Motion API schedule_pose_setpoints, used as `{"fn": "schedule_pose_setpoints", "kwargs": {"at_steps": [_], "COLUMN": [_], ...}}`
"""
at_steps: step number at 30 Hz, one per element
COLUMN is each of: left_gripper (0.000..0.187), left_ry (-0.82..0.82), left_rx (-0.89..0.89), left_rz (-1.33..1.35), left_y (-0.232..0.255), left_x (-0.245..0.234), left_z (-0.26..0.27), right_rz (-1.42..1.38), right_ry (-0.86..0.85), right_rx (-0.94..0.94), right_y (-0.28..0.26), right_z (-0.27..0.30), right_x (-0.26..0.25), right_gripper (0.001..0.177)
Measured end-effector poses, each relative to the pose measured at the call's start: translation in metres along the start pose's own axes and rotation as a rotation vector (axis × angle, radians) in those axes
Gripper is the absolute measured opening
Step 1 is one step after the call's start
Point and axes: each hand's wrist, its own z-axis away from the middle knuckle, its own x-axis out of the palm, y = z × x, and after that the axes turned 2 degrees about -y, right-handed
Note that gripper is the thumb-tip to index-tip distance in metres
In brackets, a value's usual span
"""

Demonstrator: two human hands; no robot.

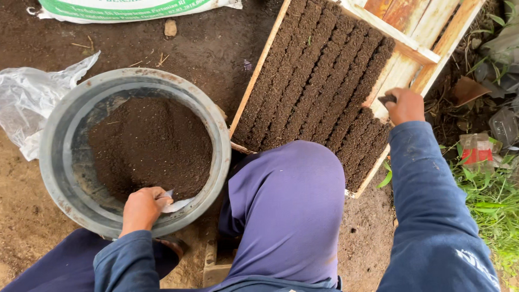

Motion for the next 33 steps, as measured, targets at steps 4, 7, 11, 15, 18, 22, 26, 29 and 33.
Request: {"fn": "schedule_pose_setpoints", "kwargs": {"at_steps": [4, 7, 11, 15, 18, 22, 26, 29, 33], "left_gripper": [0.029, 0.015, 0.025, 0.034, 0.026, 0.047, 0.048, 0.045, 0.037], "left_ry": [0.029, 0.023, 0.208, 0.365, 0.383, 0.455, 0.384, 0.356, 0.358], "left_rx": [-0.083, -0.121, 0.028, 0.002, -0.087, -0.047, 0.152, 0.253, 0.358], "left_rz": [-0.023, -0.045, -0.209, 0.188, 0.429, 0.768, 1.389, 1.504, 1.556], "left_y": [-0.025, -0.031, -0.037, -0.031, 0.020, 0.036, 0.071, 0.076, 0.070], "left_x": [0.023, 0.029, 0.026, 0.013, -0.047, -0.049, -0.065, -0.077, -0.083], "left_z": [-0.024, -0.024, -0.019, -0.026, 0.027, 0.022, 0.042, 0.055, 0.062], "right_rz": [-0.019, -0.074, -0.064, 0.029, 0.207, -0.281, -0.474, -0.743, -1.319], "right_ry": [-0.023, -0.041, -0.118, -0.206, -0.129, -0.121, -0.130, -0.319, -0.734], "right_rx": [0.005, -0.001, -0.031, -0.002, -0.122, -0.347, -0.723, -0.820, -0.745], "right_y": [0.011, 0.007, 0.001, -0.018, -0.131, -0.252, -0.430, -0.518, -0.589], "right_z": [0.015, 0.025, 0.022, 0.013, 0.039, 0.026, 0.119, 0.156, 0.190], "right_x": [0.039, 0.069, 0.090, 0.062, -0.065, -0.121, -0.213, -0.193, -0.151], "right_gripper": [0.033, 0.034, 0.046, 0.054, 0.044, 0.034, 0.025, 0.037, 0.044]}}
